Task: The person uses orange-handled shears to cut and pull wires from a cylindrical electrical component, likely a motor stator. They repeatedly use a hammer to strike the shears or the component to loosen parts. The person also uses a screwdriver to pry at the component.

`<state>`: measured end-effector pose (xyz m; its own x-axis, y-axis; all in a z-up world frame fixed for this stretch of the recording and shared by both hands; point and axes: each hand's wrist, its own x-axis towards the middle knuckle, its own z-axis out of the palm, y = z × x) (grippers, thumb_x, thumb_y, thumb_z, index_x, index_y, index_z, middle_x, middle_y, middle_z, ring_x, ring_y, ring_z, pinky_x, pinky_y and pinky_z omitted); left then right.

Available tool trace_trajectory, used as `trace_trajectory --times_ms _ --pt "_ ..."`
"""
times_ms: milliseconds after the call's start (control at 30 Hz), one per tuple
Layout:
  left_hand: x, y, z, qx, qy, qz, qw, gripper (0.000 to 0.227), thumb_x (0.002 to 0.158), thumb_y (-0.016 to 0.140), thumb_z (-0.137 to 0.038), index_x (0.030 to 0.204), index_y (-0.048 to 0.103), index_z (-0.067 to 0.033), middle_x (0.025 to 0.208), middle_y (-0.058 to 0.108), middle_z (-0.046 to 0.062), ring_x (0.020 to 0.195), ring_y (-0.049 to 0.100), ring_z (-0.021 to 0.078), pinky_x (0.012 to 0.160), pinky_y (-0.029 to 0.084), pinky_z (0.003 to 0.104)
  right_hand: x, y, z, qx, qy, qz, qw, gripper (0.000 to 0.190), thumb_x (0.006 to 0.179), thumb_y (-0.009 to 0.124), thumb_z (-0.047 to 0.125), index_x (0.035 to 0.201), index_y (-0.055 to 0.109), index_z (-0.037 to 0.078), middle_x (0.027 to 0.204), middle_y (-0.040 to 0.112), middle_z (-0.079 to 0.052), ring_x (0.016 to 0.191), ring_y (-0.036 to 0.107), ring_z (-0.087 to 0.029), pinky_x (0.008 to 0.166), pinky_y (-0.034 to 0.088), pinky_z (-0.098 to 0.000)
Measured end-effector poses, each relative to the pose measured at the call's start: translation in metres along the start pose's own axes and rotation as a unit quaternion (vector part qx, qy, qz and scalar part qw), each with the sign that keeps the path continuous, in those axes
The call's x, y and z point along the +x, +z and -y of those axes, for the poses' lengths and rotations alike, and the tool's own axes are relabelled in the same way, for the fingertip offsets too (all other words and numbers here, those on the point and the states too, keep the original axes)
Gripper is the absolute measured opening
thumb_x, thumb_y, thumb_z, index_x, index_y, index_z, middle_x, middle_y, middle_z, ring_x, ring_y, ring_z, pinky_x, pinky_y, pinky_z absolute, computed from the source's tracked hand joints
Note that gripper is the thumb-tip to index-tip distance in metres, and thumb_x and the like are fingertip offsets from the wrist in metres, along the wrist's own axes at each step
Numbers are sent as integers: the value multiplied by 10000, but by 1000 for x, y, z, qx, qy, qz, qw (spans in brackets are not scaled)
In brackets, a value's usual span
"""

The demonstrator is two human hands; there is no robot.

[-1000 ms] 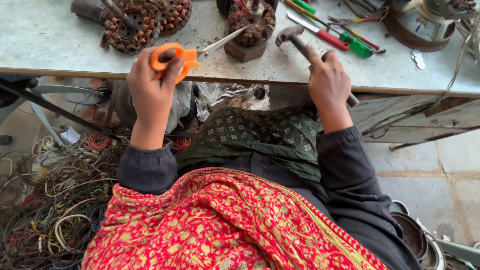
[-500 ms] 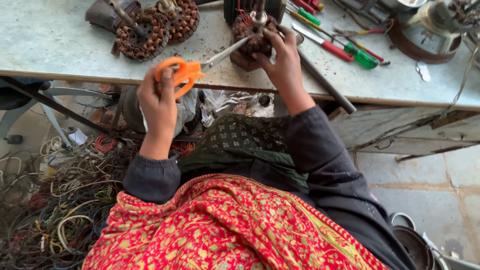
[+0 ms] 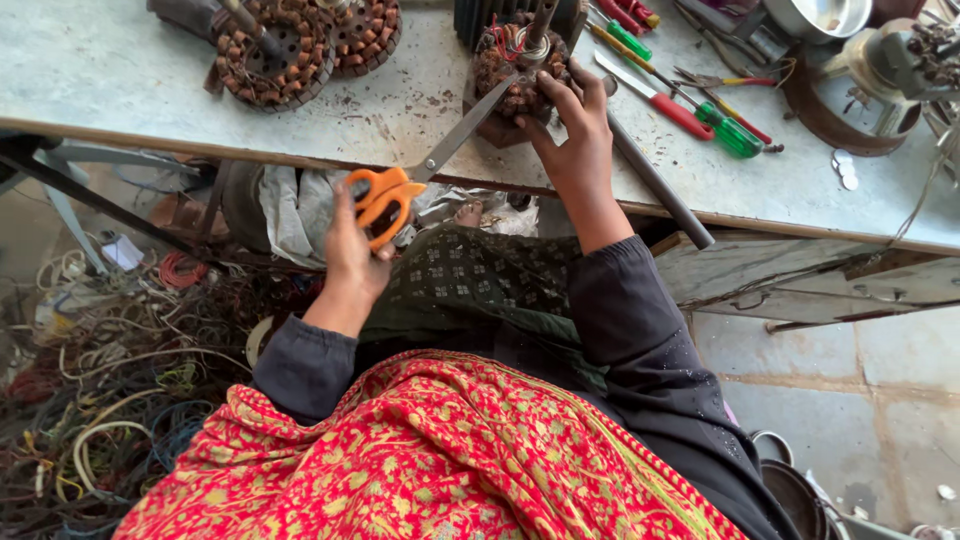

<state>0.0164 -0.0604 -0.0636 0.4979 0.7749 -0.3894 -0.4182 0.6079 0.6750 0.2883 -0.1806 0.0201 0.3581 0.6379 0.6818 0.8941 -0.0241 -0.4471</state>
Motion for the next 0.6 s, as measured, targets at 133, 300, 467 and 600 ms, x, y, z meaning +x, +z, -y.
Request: trace_trajectory --times_ms 133,300,467,600 --pt "0 -3 19 -72 -94 -1 993 543 1018 458 -578 1313 597 -144 1134 748 54 834 764 209 415 348 194 0 0 2 -4 -9 -4 1000 525 928 883 161 1396 648 139 1496 485 -149 1327 620 -348 1075 567 -423" --pt "-8 0 23 -47 -19 2 999 511 1021 459 -569 1292 582 -153 1127 733 63 826 750 206 415 372 211 -1 -1 2 2 -8 -2 1000 511 943 874 157 1397 642 130 1515 475 -157 1338 617 -352 1085 565 -423" --pt "-19 5 10 71 208 48 974 410 1067 611 -411 1261 597 -50 1012 699 73 767 691 138 419 455 257 -1 0 2 13 11 0 1000 518 948 872 166 1407 634 126 1509 479 -165 1325 621 -359 1076 563 -426" --pt "-34 11 -5 261 381 72 884 288 1024 737 -212 1232 669 -26 986 720 58 738 675 115 494 507 274 -1 1 3 -5 2 -7 1000 530 936 876 167 1405 635 116 1500 475 -175 1316 613 -376 1063 552 -438"
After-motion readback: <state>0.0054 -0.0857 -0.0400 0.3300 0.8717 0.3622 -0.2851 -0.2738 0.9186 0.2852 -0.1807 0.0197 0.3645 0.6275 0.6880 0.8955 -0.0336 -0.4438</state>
